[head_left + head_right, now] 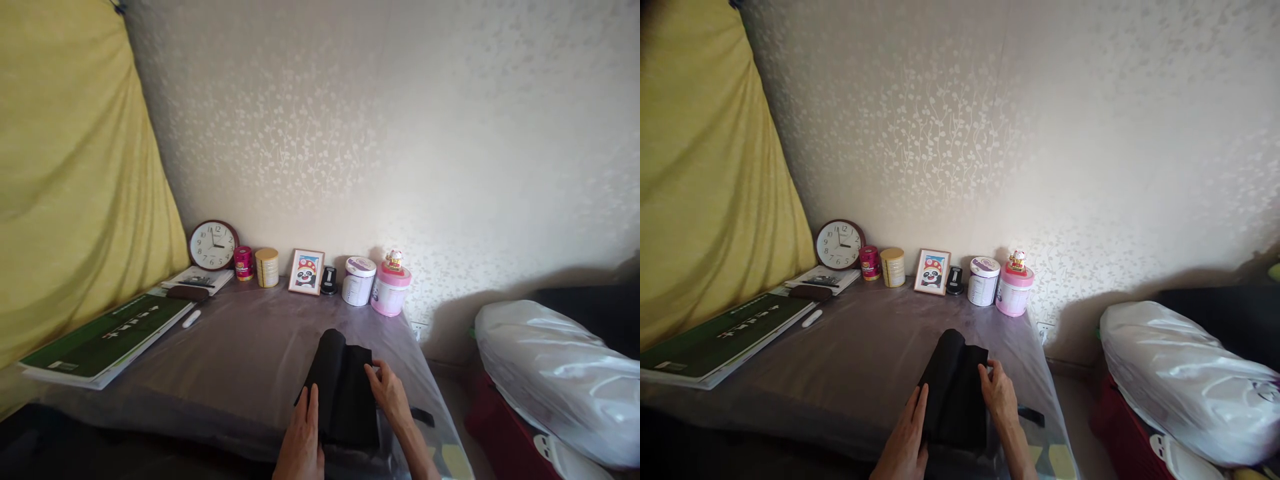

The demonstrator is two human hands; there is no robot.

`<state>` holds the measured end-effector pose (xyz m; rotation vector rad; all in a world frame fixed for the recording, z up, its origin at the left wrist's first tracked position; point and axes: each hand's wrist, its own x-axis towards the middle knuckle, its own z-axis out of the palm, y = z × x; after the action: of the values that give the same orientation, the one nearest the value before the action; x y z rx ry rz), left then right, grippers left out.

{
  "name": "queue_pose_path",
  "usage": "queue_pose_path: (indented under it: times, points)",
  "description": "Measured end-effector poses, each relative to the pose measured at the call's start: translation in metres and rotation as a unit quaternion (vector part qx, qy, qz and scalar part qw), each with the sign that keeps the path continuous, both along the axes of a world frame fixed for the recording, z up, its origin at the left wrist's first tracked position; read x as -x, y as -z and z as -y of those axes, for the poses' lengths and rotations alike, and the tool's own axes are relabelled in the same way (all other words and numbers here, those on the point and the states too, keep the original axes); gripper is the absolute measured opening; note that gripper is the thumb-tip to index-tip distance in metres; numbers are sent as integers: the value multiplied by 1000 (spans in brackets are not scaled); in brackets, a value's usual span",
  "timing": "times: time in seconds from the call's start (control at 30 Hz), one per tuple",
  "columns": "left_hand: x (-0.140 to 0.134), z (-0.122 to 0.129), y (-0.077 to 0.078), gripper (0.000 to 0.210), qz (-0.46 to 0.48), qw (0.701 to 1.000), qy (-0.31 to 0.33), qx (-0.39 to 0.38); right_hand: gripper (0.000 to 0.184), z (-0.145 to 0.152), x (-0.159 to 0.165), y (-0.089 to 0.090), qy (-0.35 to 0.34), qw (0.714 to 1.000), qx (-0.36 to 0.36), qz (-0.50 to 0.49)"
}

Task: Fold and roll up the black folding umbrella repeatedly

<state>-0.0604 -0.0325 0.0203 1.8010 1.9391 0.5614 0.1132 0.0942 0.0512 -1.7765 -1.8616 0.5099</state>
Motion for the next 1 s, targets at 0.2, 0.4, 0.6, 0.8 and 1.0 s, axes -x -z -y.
queue_pose_path:
  times: [0.2,0.4,0.6,0.8,1.0]
  points:
    - [0,-1,1,91,9,1000,-10,7,27,-2,0,3,-5,1000,11,6]
    - [-1,-3,-1,90,-8,999,-12,34,27,-11,-9,22,-2,1000,2,-9]
    - [-5,-1,-3,89,-24,999,-29,29,36,-20,3,3,-75,979,-16,-188]
    - [-3,-3,-4,92,-41,998,-9,36,42,-23,50,-11,-101,949,-30,-298]
    - [1,-7,3,94,-39,999,-6,26,39,-31,87,2,-106,949,-15,-297]
